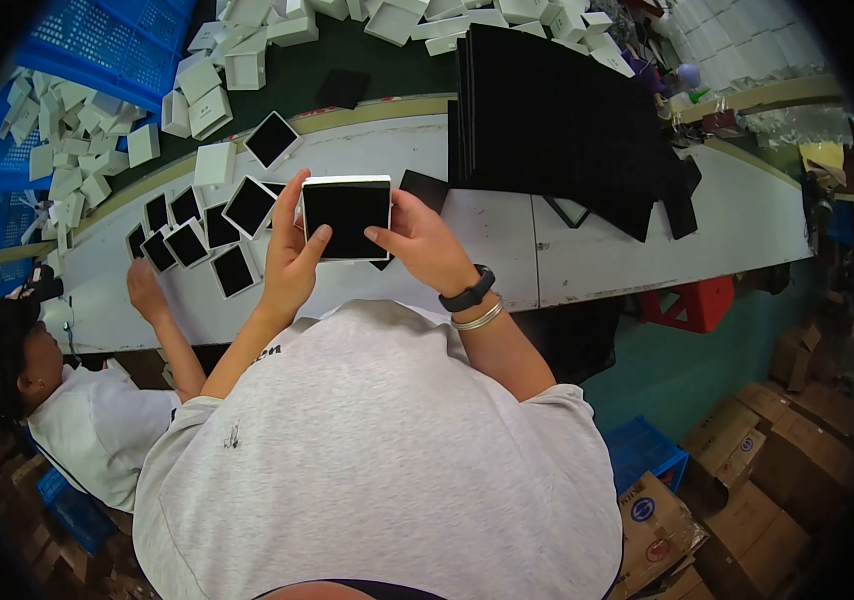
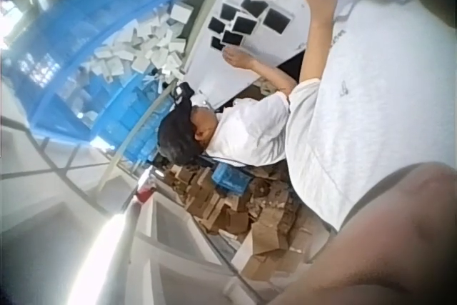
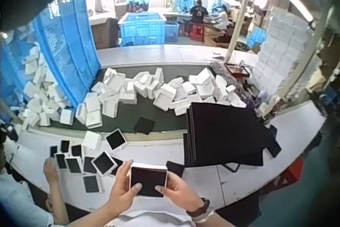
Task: Assembling and packaging small white jewelry-style boxes by placing black foam or plastic inserts into them.
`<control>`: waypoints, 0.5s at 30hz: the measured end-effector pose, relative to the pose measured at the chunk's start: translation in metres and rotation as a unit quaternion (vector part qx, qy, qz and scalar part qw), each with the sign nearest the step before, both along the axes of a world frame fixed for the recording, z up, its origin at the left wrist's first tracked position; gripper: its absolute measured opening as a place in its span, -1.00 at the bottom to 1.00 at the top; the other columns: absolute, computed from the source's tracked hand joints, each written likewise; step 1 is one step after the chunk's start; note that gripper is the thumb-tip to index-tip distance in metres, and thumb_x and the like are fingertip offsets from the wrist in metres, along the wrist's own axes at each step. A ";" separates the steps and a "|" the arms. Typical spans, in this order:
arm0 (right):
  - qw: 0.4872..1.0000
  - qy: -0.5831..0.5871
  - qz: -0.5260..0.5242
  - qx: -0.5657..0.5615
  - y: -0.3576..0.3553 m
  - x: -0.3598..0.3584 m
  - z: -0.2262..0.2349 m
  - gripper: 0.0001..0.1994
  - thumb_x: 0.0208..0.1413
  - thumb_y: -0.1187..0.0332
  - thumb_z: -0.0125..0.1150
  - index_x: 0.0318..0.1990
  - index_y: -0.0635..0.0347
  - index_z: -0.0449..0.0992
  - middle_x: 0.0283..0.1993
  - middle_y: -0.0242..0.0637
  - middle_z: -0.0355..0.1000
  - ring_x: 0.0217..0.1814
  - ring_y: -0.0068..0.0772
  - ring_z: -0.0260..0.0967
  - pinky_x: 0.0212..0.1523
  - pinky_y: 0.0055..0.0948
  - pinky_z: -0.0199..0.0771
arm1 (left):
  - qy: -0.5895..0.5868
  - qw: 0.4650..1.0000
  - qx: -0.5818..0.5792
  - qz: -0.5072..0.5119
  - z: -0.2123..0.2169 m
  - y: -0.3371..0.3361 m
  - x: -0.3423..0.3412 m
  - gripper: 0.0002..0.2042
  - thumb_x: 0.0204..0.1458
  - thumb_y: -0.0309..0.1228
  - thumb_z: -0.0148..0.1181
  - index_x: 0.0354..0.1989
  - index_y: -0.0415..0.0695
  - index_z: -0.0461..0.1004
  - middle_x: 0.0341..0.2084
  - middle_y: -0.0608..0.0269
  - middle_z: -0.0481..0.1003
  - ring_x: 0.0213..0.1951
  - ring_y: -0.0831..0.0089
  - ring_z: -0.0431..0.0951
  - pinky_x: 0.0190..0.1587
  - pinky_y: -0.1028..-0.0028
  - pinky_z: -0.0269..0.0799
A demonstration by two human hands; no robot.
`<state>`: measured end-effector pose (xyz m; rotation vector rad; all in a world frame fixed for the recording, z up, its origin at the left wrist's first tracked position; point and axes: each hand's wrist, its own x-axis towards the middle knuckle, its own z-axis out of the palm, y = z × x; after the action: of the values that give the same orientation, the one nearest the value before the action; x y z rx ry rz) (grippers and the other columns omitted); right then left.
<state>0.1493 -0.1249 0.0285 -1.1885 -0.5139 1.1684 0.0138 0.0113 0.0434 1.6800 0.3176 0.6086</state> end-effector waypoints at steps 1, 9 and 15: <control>1.000 -0.014 -0.027 0.002 0.002 -0.006 -0.001 -0.53 0.11 0.46 0.18 0.15 0.33 0.17 -0.02 -0.23 0.38 0.00 -0.45 0.37 -0.01 -0.52 0.39 | 0.005 0.995 -0.095 0.004 0.007 -0.005 -0.001 -0.42 0.08 -0.62 0.04 0.29 -0.13 0.02 0.16 0.14 0.11 0.07 0.36 0.32 0.10 0.41 0.28; 0.990 -0.086 -0.105 -0.029 0.004 -0.026 -0.002 -0.68 0.14 0.34 0.19 -0.03 0.31 0.32 -0.19 -0.28 0.43 -0.24 -0.54 0.37 -0.28 -0.55 0.38 | 0.023 0.992 -0.111 0.047 -0.004 -0.008 -0.006 -0.76 0.15 -0.52 0.05 -0.07 -0.07 0.18 -0.17 0.22 0.32 -0.10 0.51 0.32 -0.05 0.54 0.25; 0.943 -0.262 -0.105 -0.179 0.010 -0.029 0.011 -0.70 0.19 0.25 0.12 -0.08 0.31 0.36 -0.42 -0.29 0.44 -0.45 -0.55 0.30 -0.45 -0.54 0.28 | 0.127 0.978 -0.136 0.093 -0.010 -0.013 -0.014 -0.85 0.16 -0.47 0.04 -0.15 -0.06 0.24 -0.29 0.31 0.31 -0.25 0.56 0.29 -0.17 0.60 0.22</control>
<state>0.1201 -0.1144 0.0392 -1.8433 -0.5653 0.7706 0.0003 -0.0015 0.0332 1.4726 0.7183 0.4624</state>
